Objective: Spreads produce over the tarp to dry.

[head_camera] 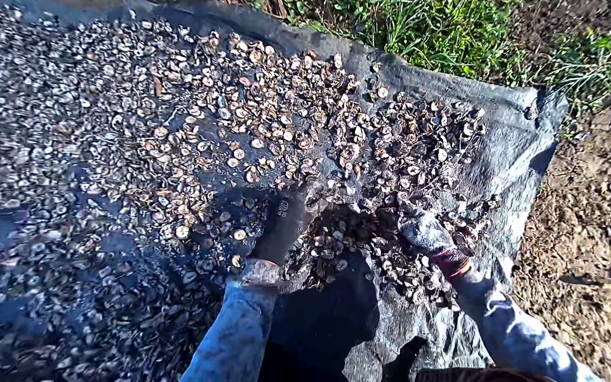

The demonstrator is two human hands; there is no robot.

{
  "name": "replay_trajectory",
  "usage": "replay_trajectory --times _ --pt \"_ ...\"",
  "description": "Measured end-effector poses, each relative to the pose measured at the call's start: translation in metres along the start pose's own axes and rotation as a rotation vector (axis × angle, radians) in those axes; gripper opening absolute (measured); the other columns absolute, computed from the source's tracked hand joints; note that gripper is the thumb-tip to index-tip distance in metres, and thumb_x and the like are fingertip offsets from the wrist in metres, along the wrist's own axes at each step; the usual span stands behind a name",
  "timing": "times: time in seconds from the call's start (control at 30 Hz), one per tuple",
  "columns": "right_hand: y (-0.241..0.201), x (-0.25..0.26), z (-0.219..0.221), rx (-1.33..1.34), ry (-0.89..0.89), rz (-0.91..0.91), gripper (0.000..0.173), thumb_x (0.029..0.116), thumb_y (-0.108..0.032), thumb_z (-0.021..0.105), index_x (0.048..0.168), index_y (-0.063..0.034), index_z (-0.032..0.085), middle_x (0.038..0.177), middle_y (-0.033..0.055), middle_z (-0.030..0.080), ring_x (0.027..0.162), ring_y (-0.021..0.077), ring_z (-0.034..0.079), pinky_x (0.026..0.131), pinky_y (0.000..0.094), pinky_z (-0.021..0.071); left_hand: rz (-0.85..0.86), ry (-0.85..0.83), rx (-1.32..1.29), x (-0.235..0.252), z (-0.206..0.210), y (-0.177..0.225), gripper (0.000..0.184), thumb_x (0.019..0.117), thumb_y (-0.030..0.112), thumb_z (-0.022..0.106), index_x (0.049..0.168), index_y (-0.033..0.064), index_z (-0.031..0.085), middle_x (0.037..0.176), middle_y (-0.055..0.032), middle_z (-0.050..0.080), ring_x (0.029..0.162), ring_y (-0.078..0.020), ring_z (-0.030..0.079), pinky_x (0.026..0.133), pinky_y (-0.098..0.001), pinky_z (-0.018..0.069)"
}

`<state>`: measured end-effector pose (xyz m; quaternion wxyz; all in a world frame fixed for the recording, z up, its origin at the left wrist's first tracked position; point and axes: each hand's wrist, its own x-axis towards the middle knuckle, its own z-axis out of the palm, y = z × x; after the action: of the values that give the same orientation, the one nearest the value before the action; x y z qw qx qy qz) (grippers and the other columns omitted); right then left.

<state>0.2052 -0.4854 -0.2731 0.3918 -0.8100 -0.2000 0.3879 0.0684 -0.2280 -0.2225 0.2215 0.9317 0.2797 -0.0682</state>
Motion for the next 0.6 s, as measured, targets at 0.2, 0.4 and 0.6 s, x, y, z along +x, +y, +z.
replay_trajectory --times 0.2,0.4,0.6 --pt "0.009 0.019 0.001 -0.120 -0.058 -0.287 0.060 0.0971 -0.011 0.062 0.154 -0.0172 0.046 0.143 0.0176 0.059 0.126 0.0355 0.061 0.104 0.0607 0.0478 -0.167 -0.008 0.169 -0.027 0.022 -0.031 0.071 0.0918 0.027 0.074 0.156 0.0223 0.045 0.167 -0.0233 0.024 0.153 -0.0506 0.016 0.117 -0.0751 0.0162" --pt "-0.016 0.000 0.074 -0.561 -0.218 -0.228 0.067 0.0968 -0.027 0.065 0.158 -0.0125 0.041 0.156 0.0309 0.041 0.143 0.0521 0.039 0.112 0.0710 0.0308 -0.097 -0.063 -0.102 -0.060 0.023 -0.040 0.054 0.0943 0.036 0.073 0.145 0.0225 0.060 0.166 -0.0139 0.032 0.155 -0.0358 0.024 0.123 -0.0571 0.0259" --pt "-0.077 -0.004 0.069 -0.545 -0.620 -0.103 0.043 0.1080 -0.014 0.048 0.144 0.0092 0.050 0.150 0.0300 0.049 0.145 0.0420 0.042 0.122 0.0522 0.0265 -1.024 0.345 0.292 -0.165 -0.033 -0.117 0.079 0.0999 0.058 0.053 0.162 0.0132 0.032 0.166 -0.0303 0.019 0.152 -0.0550 0.017 0.115 -0.0781 0.0166"
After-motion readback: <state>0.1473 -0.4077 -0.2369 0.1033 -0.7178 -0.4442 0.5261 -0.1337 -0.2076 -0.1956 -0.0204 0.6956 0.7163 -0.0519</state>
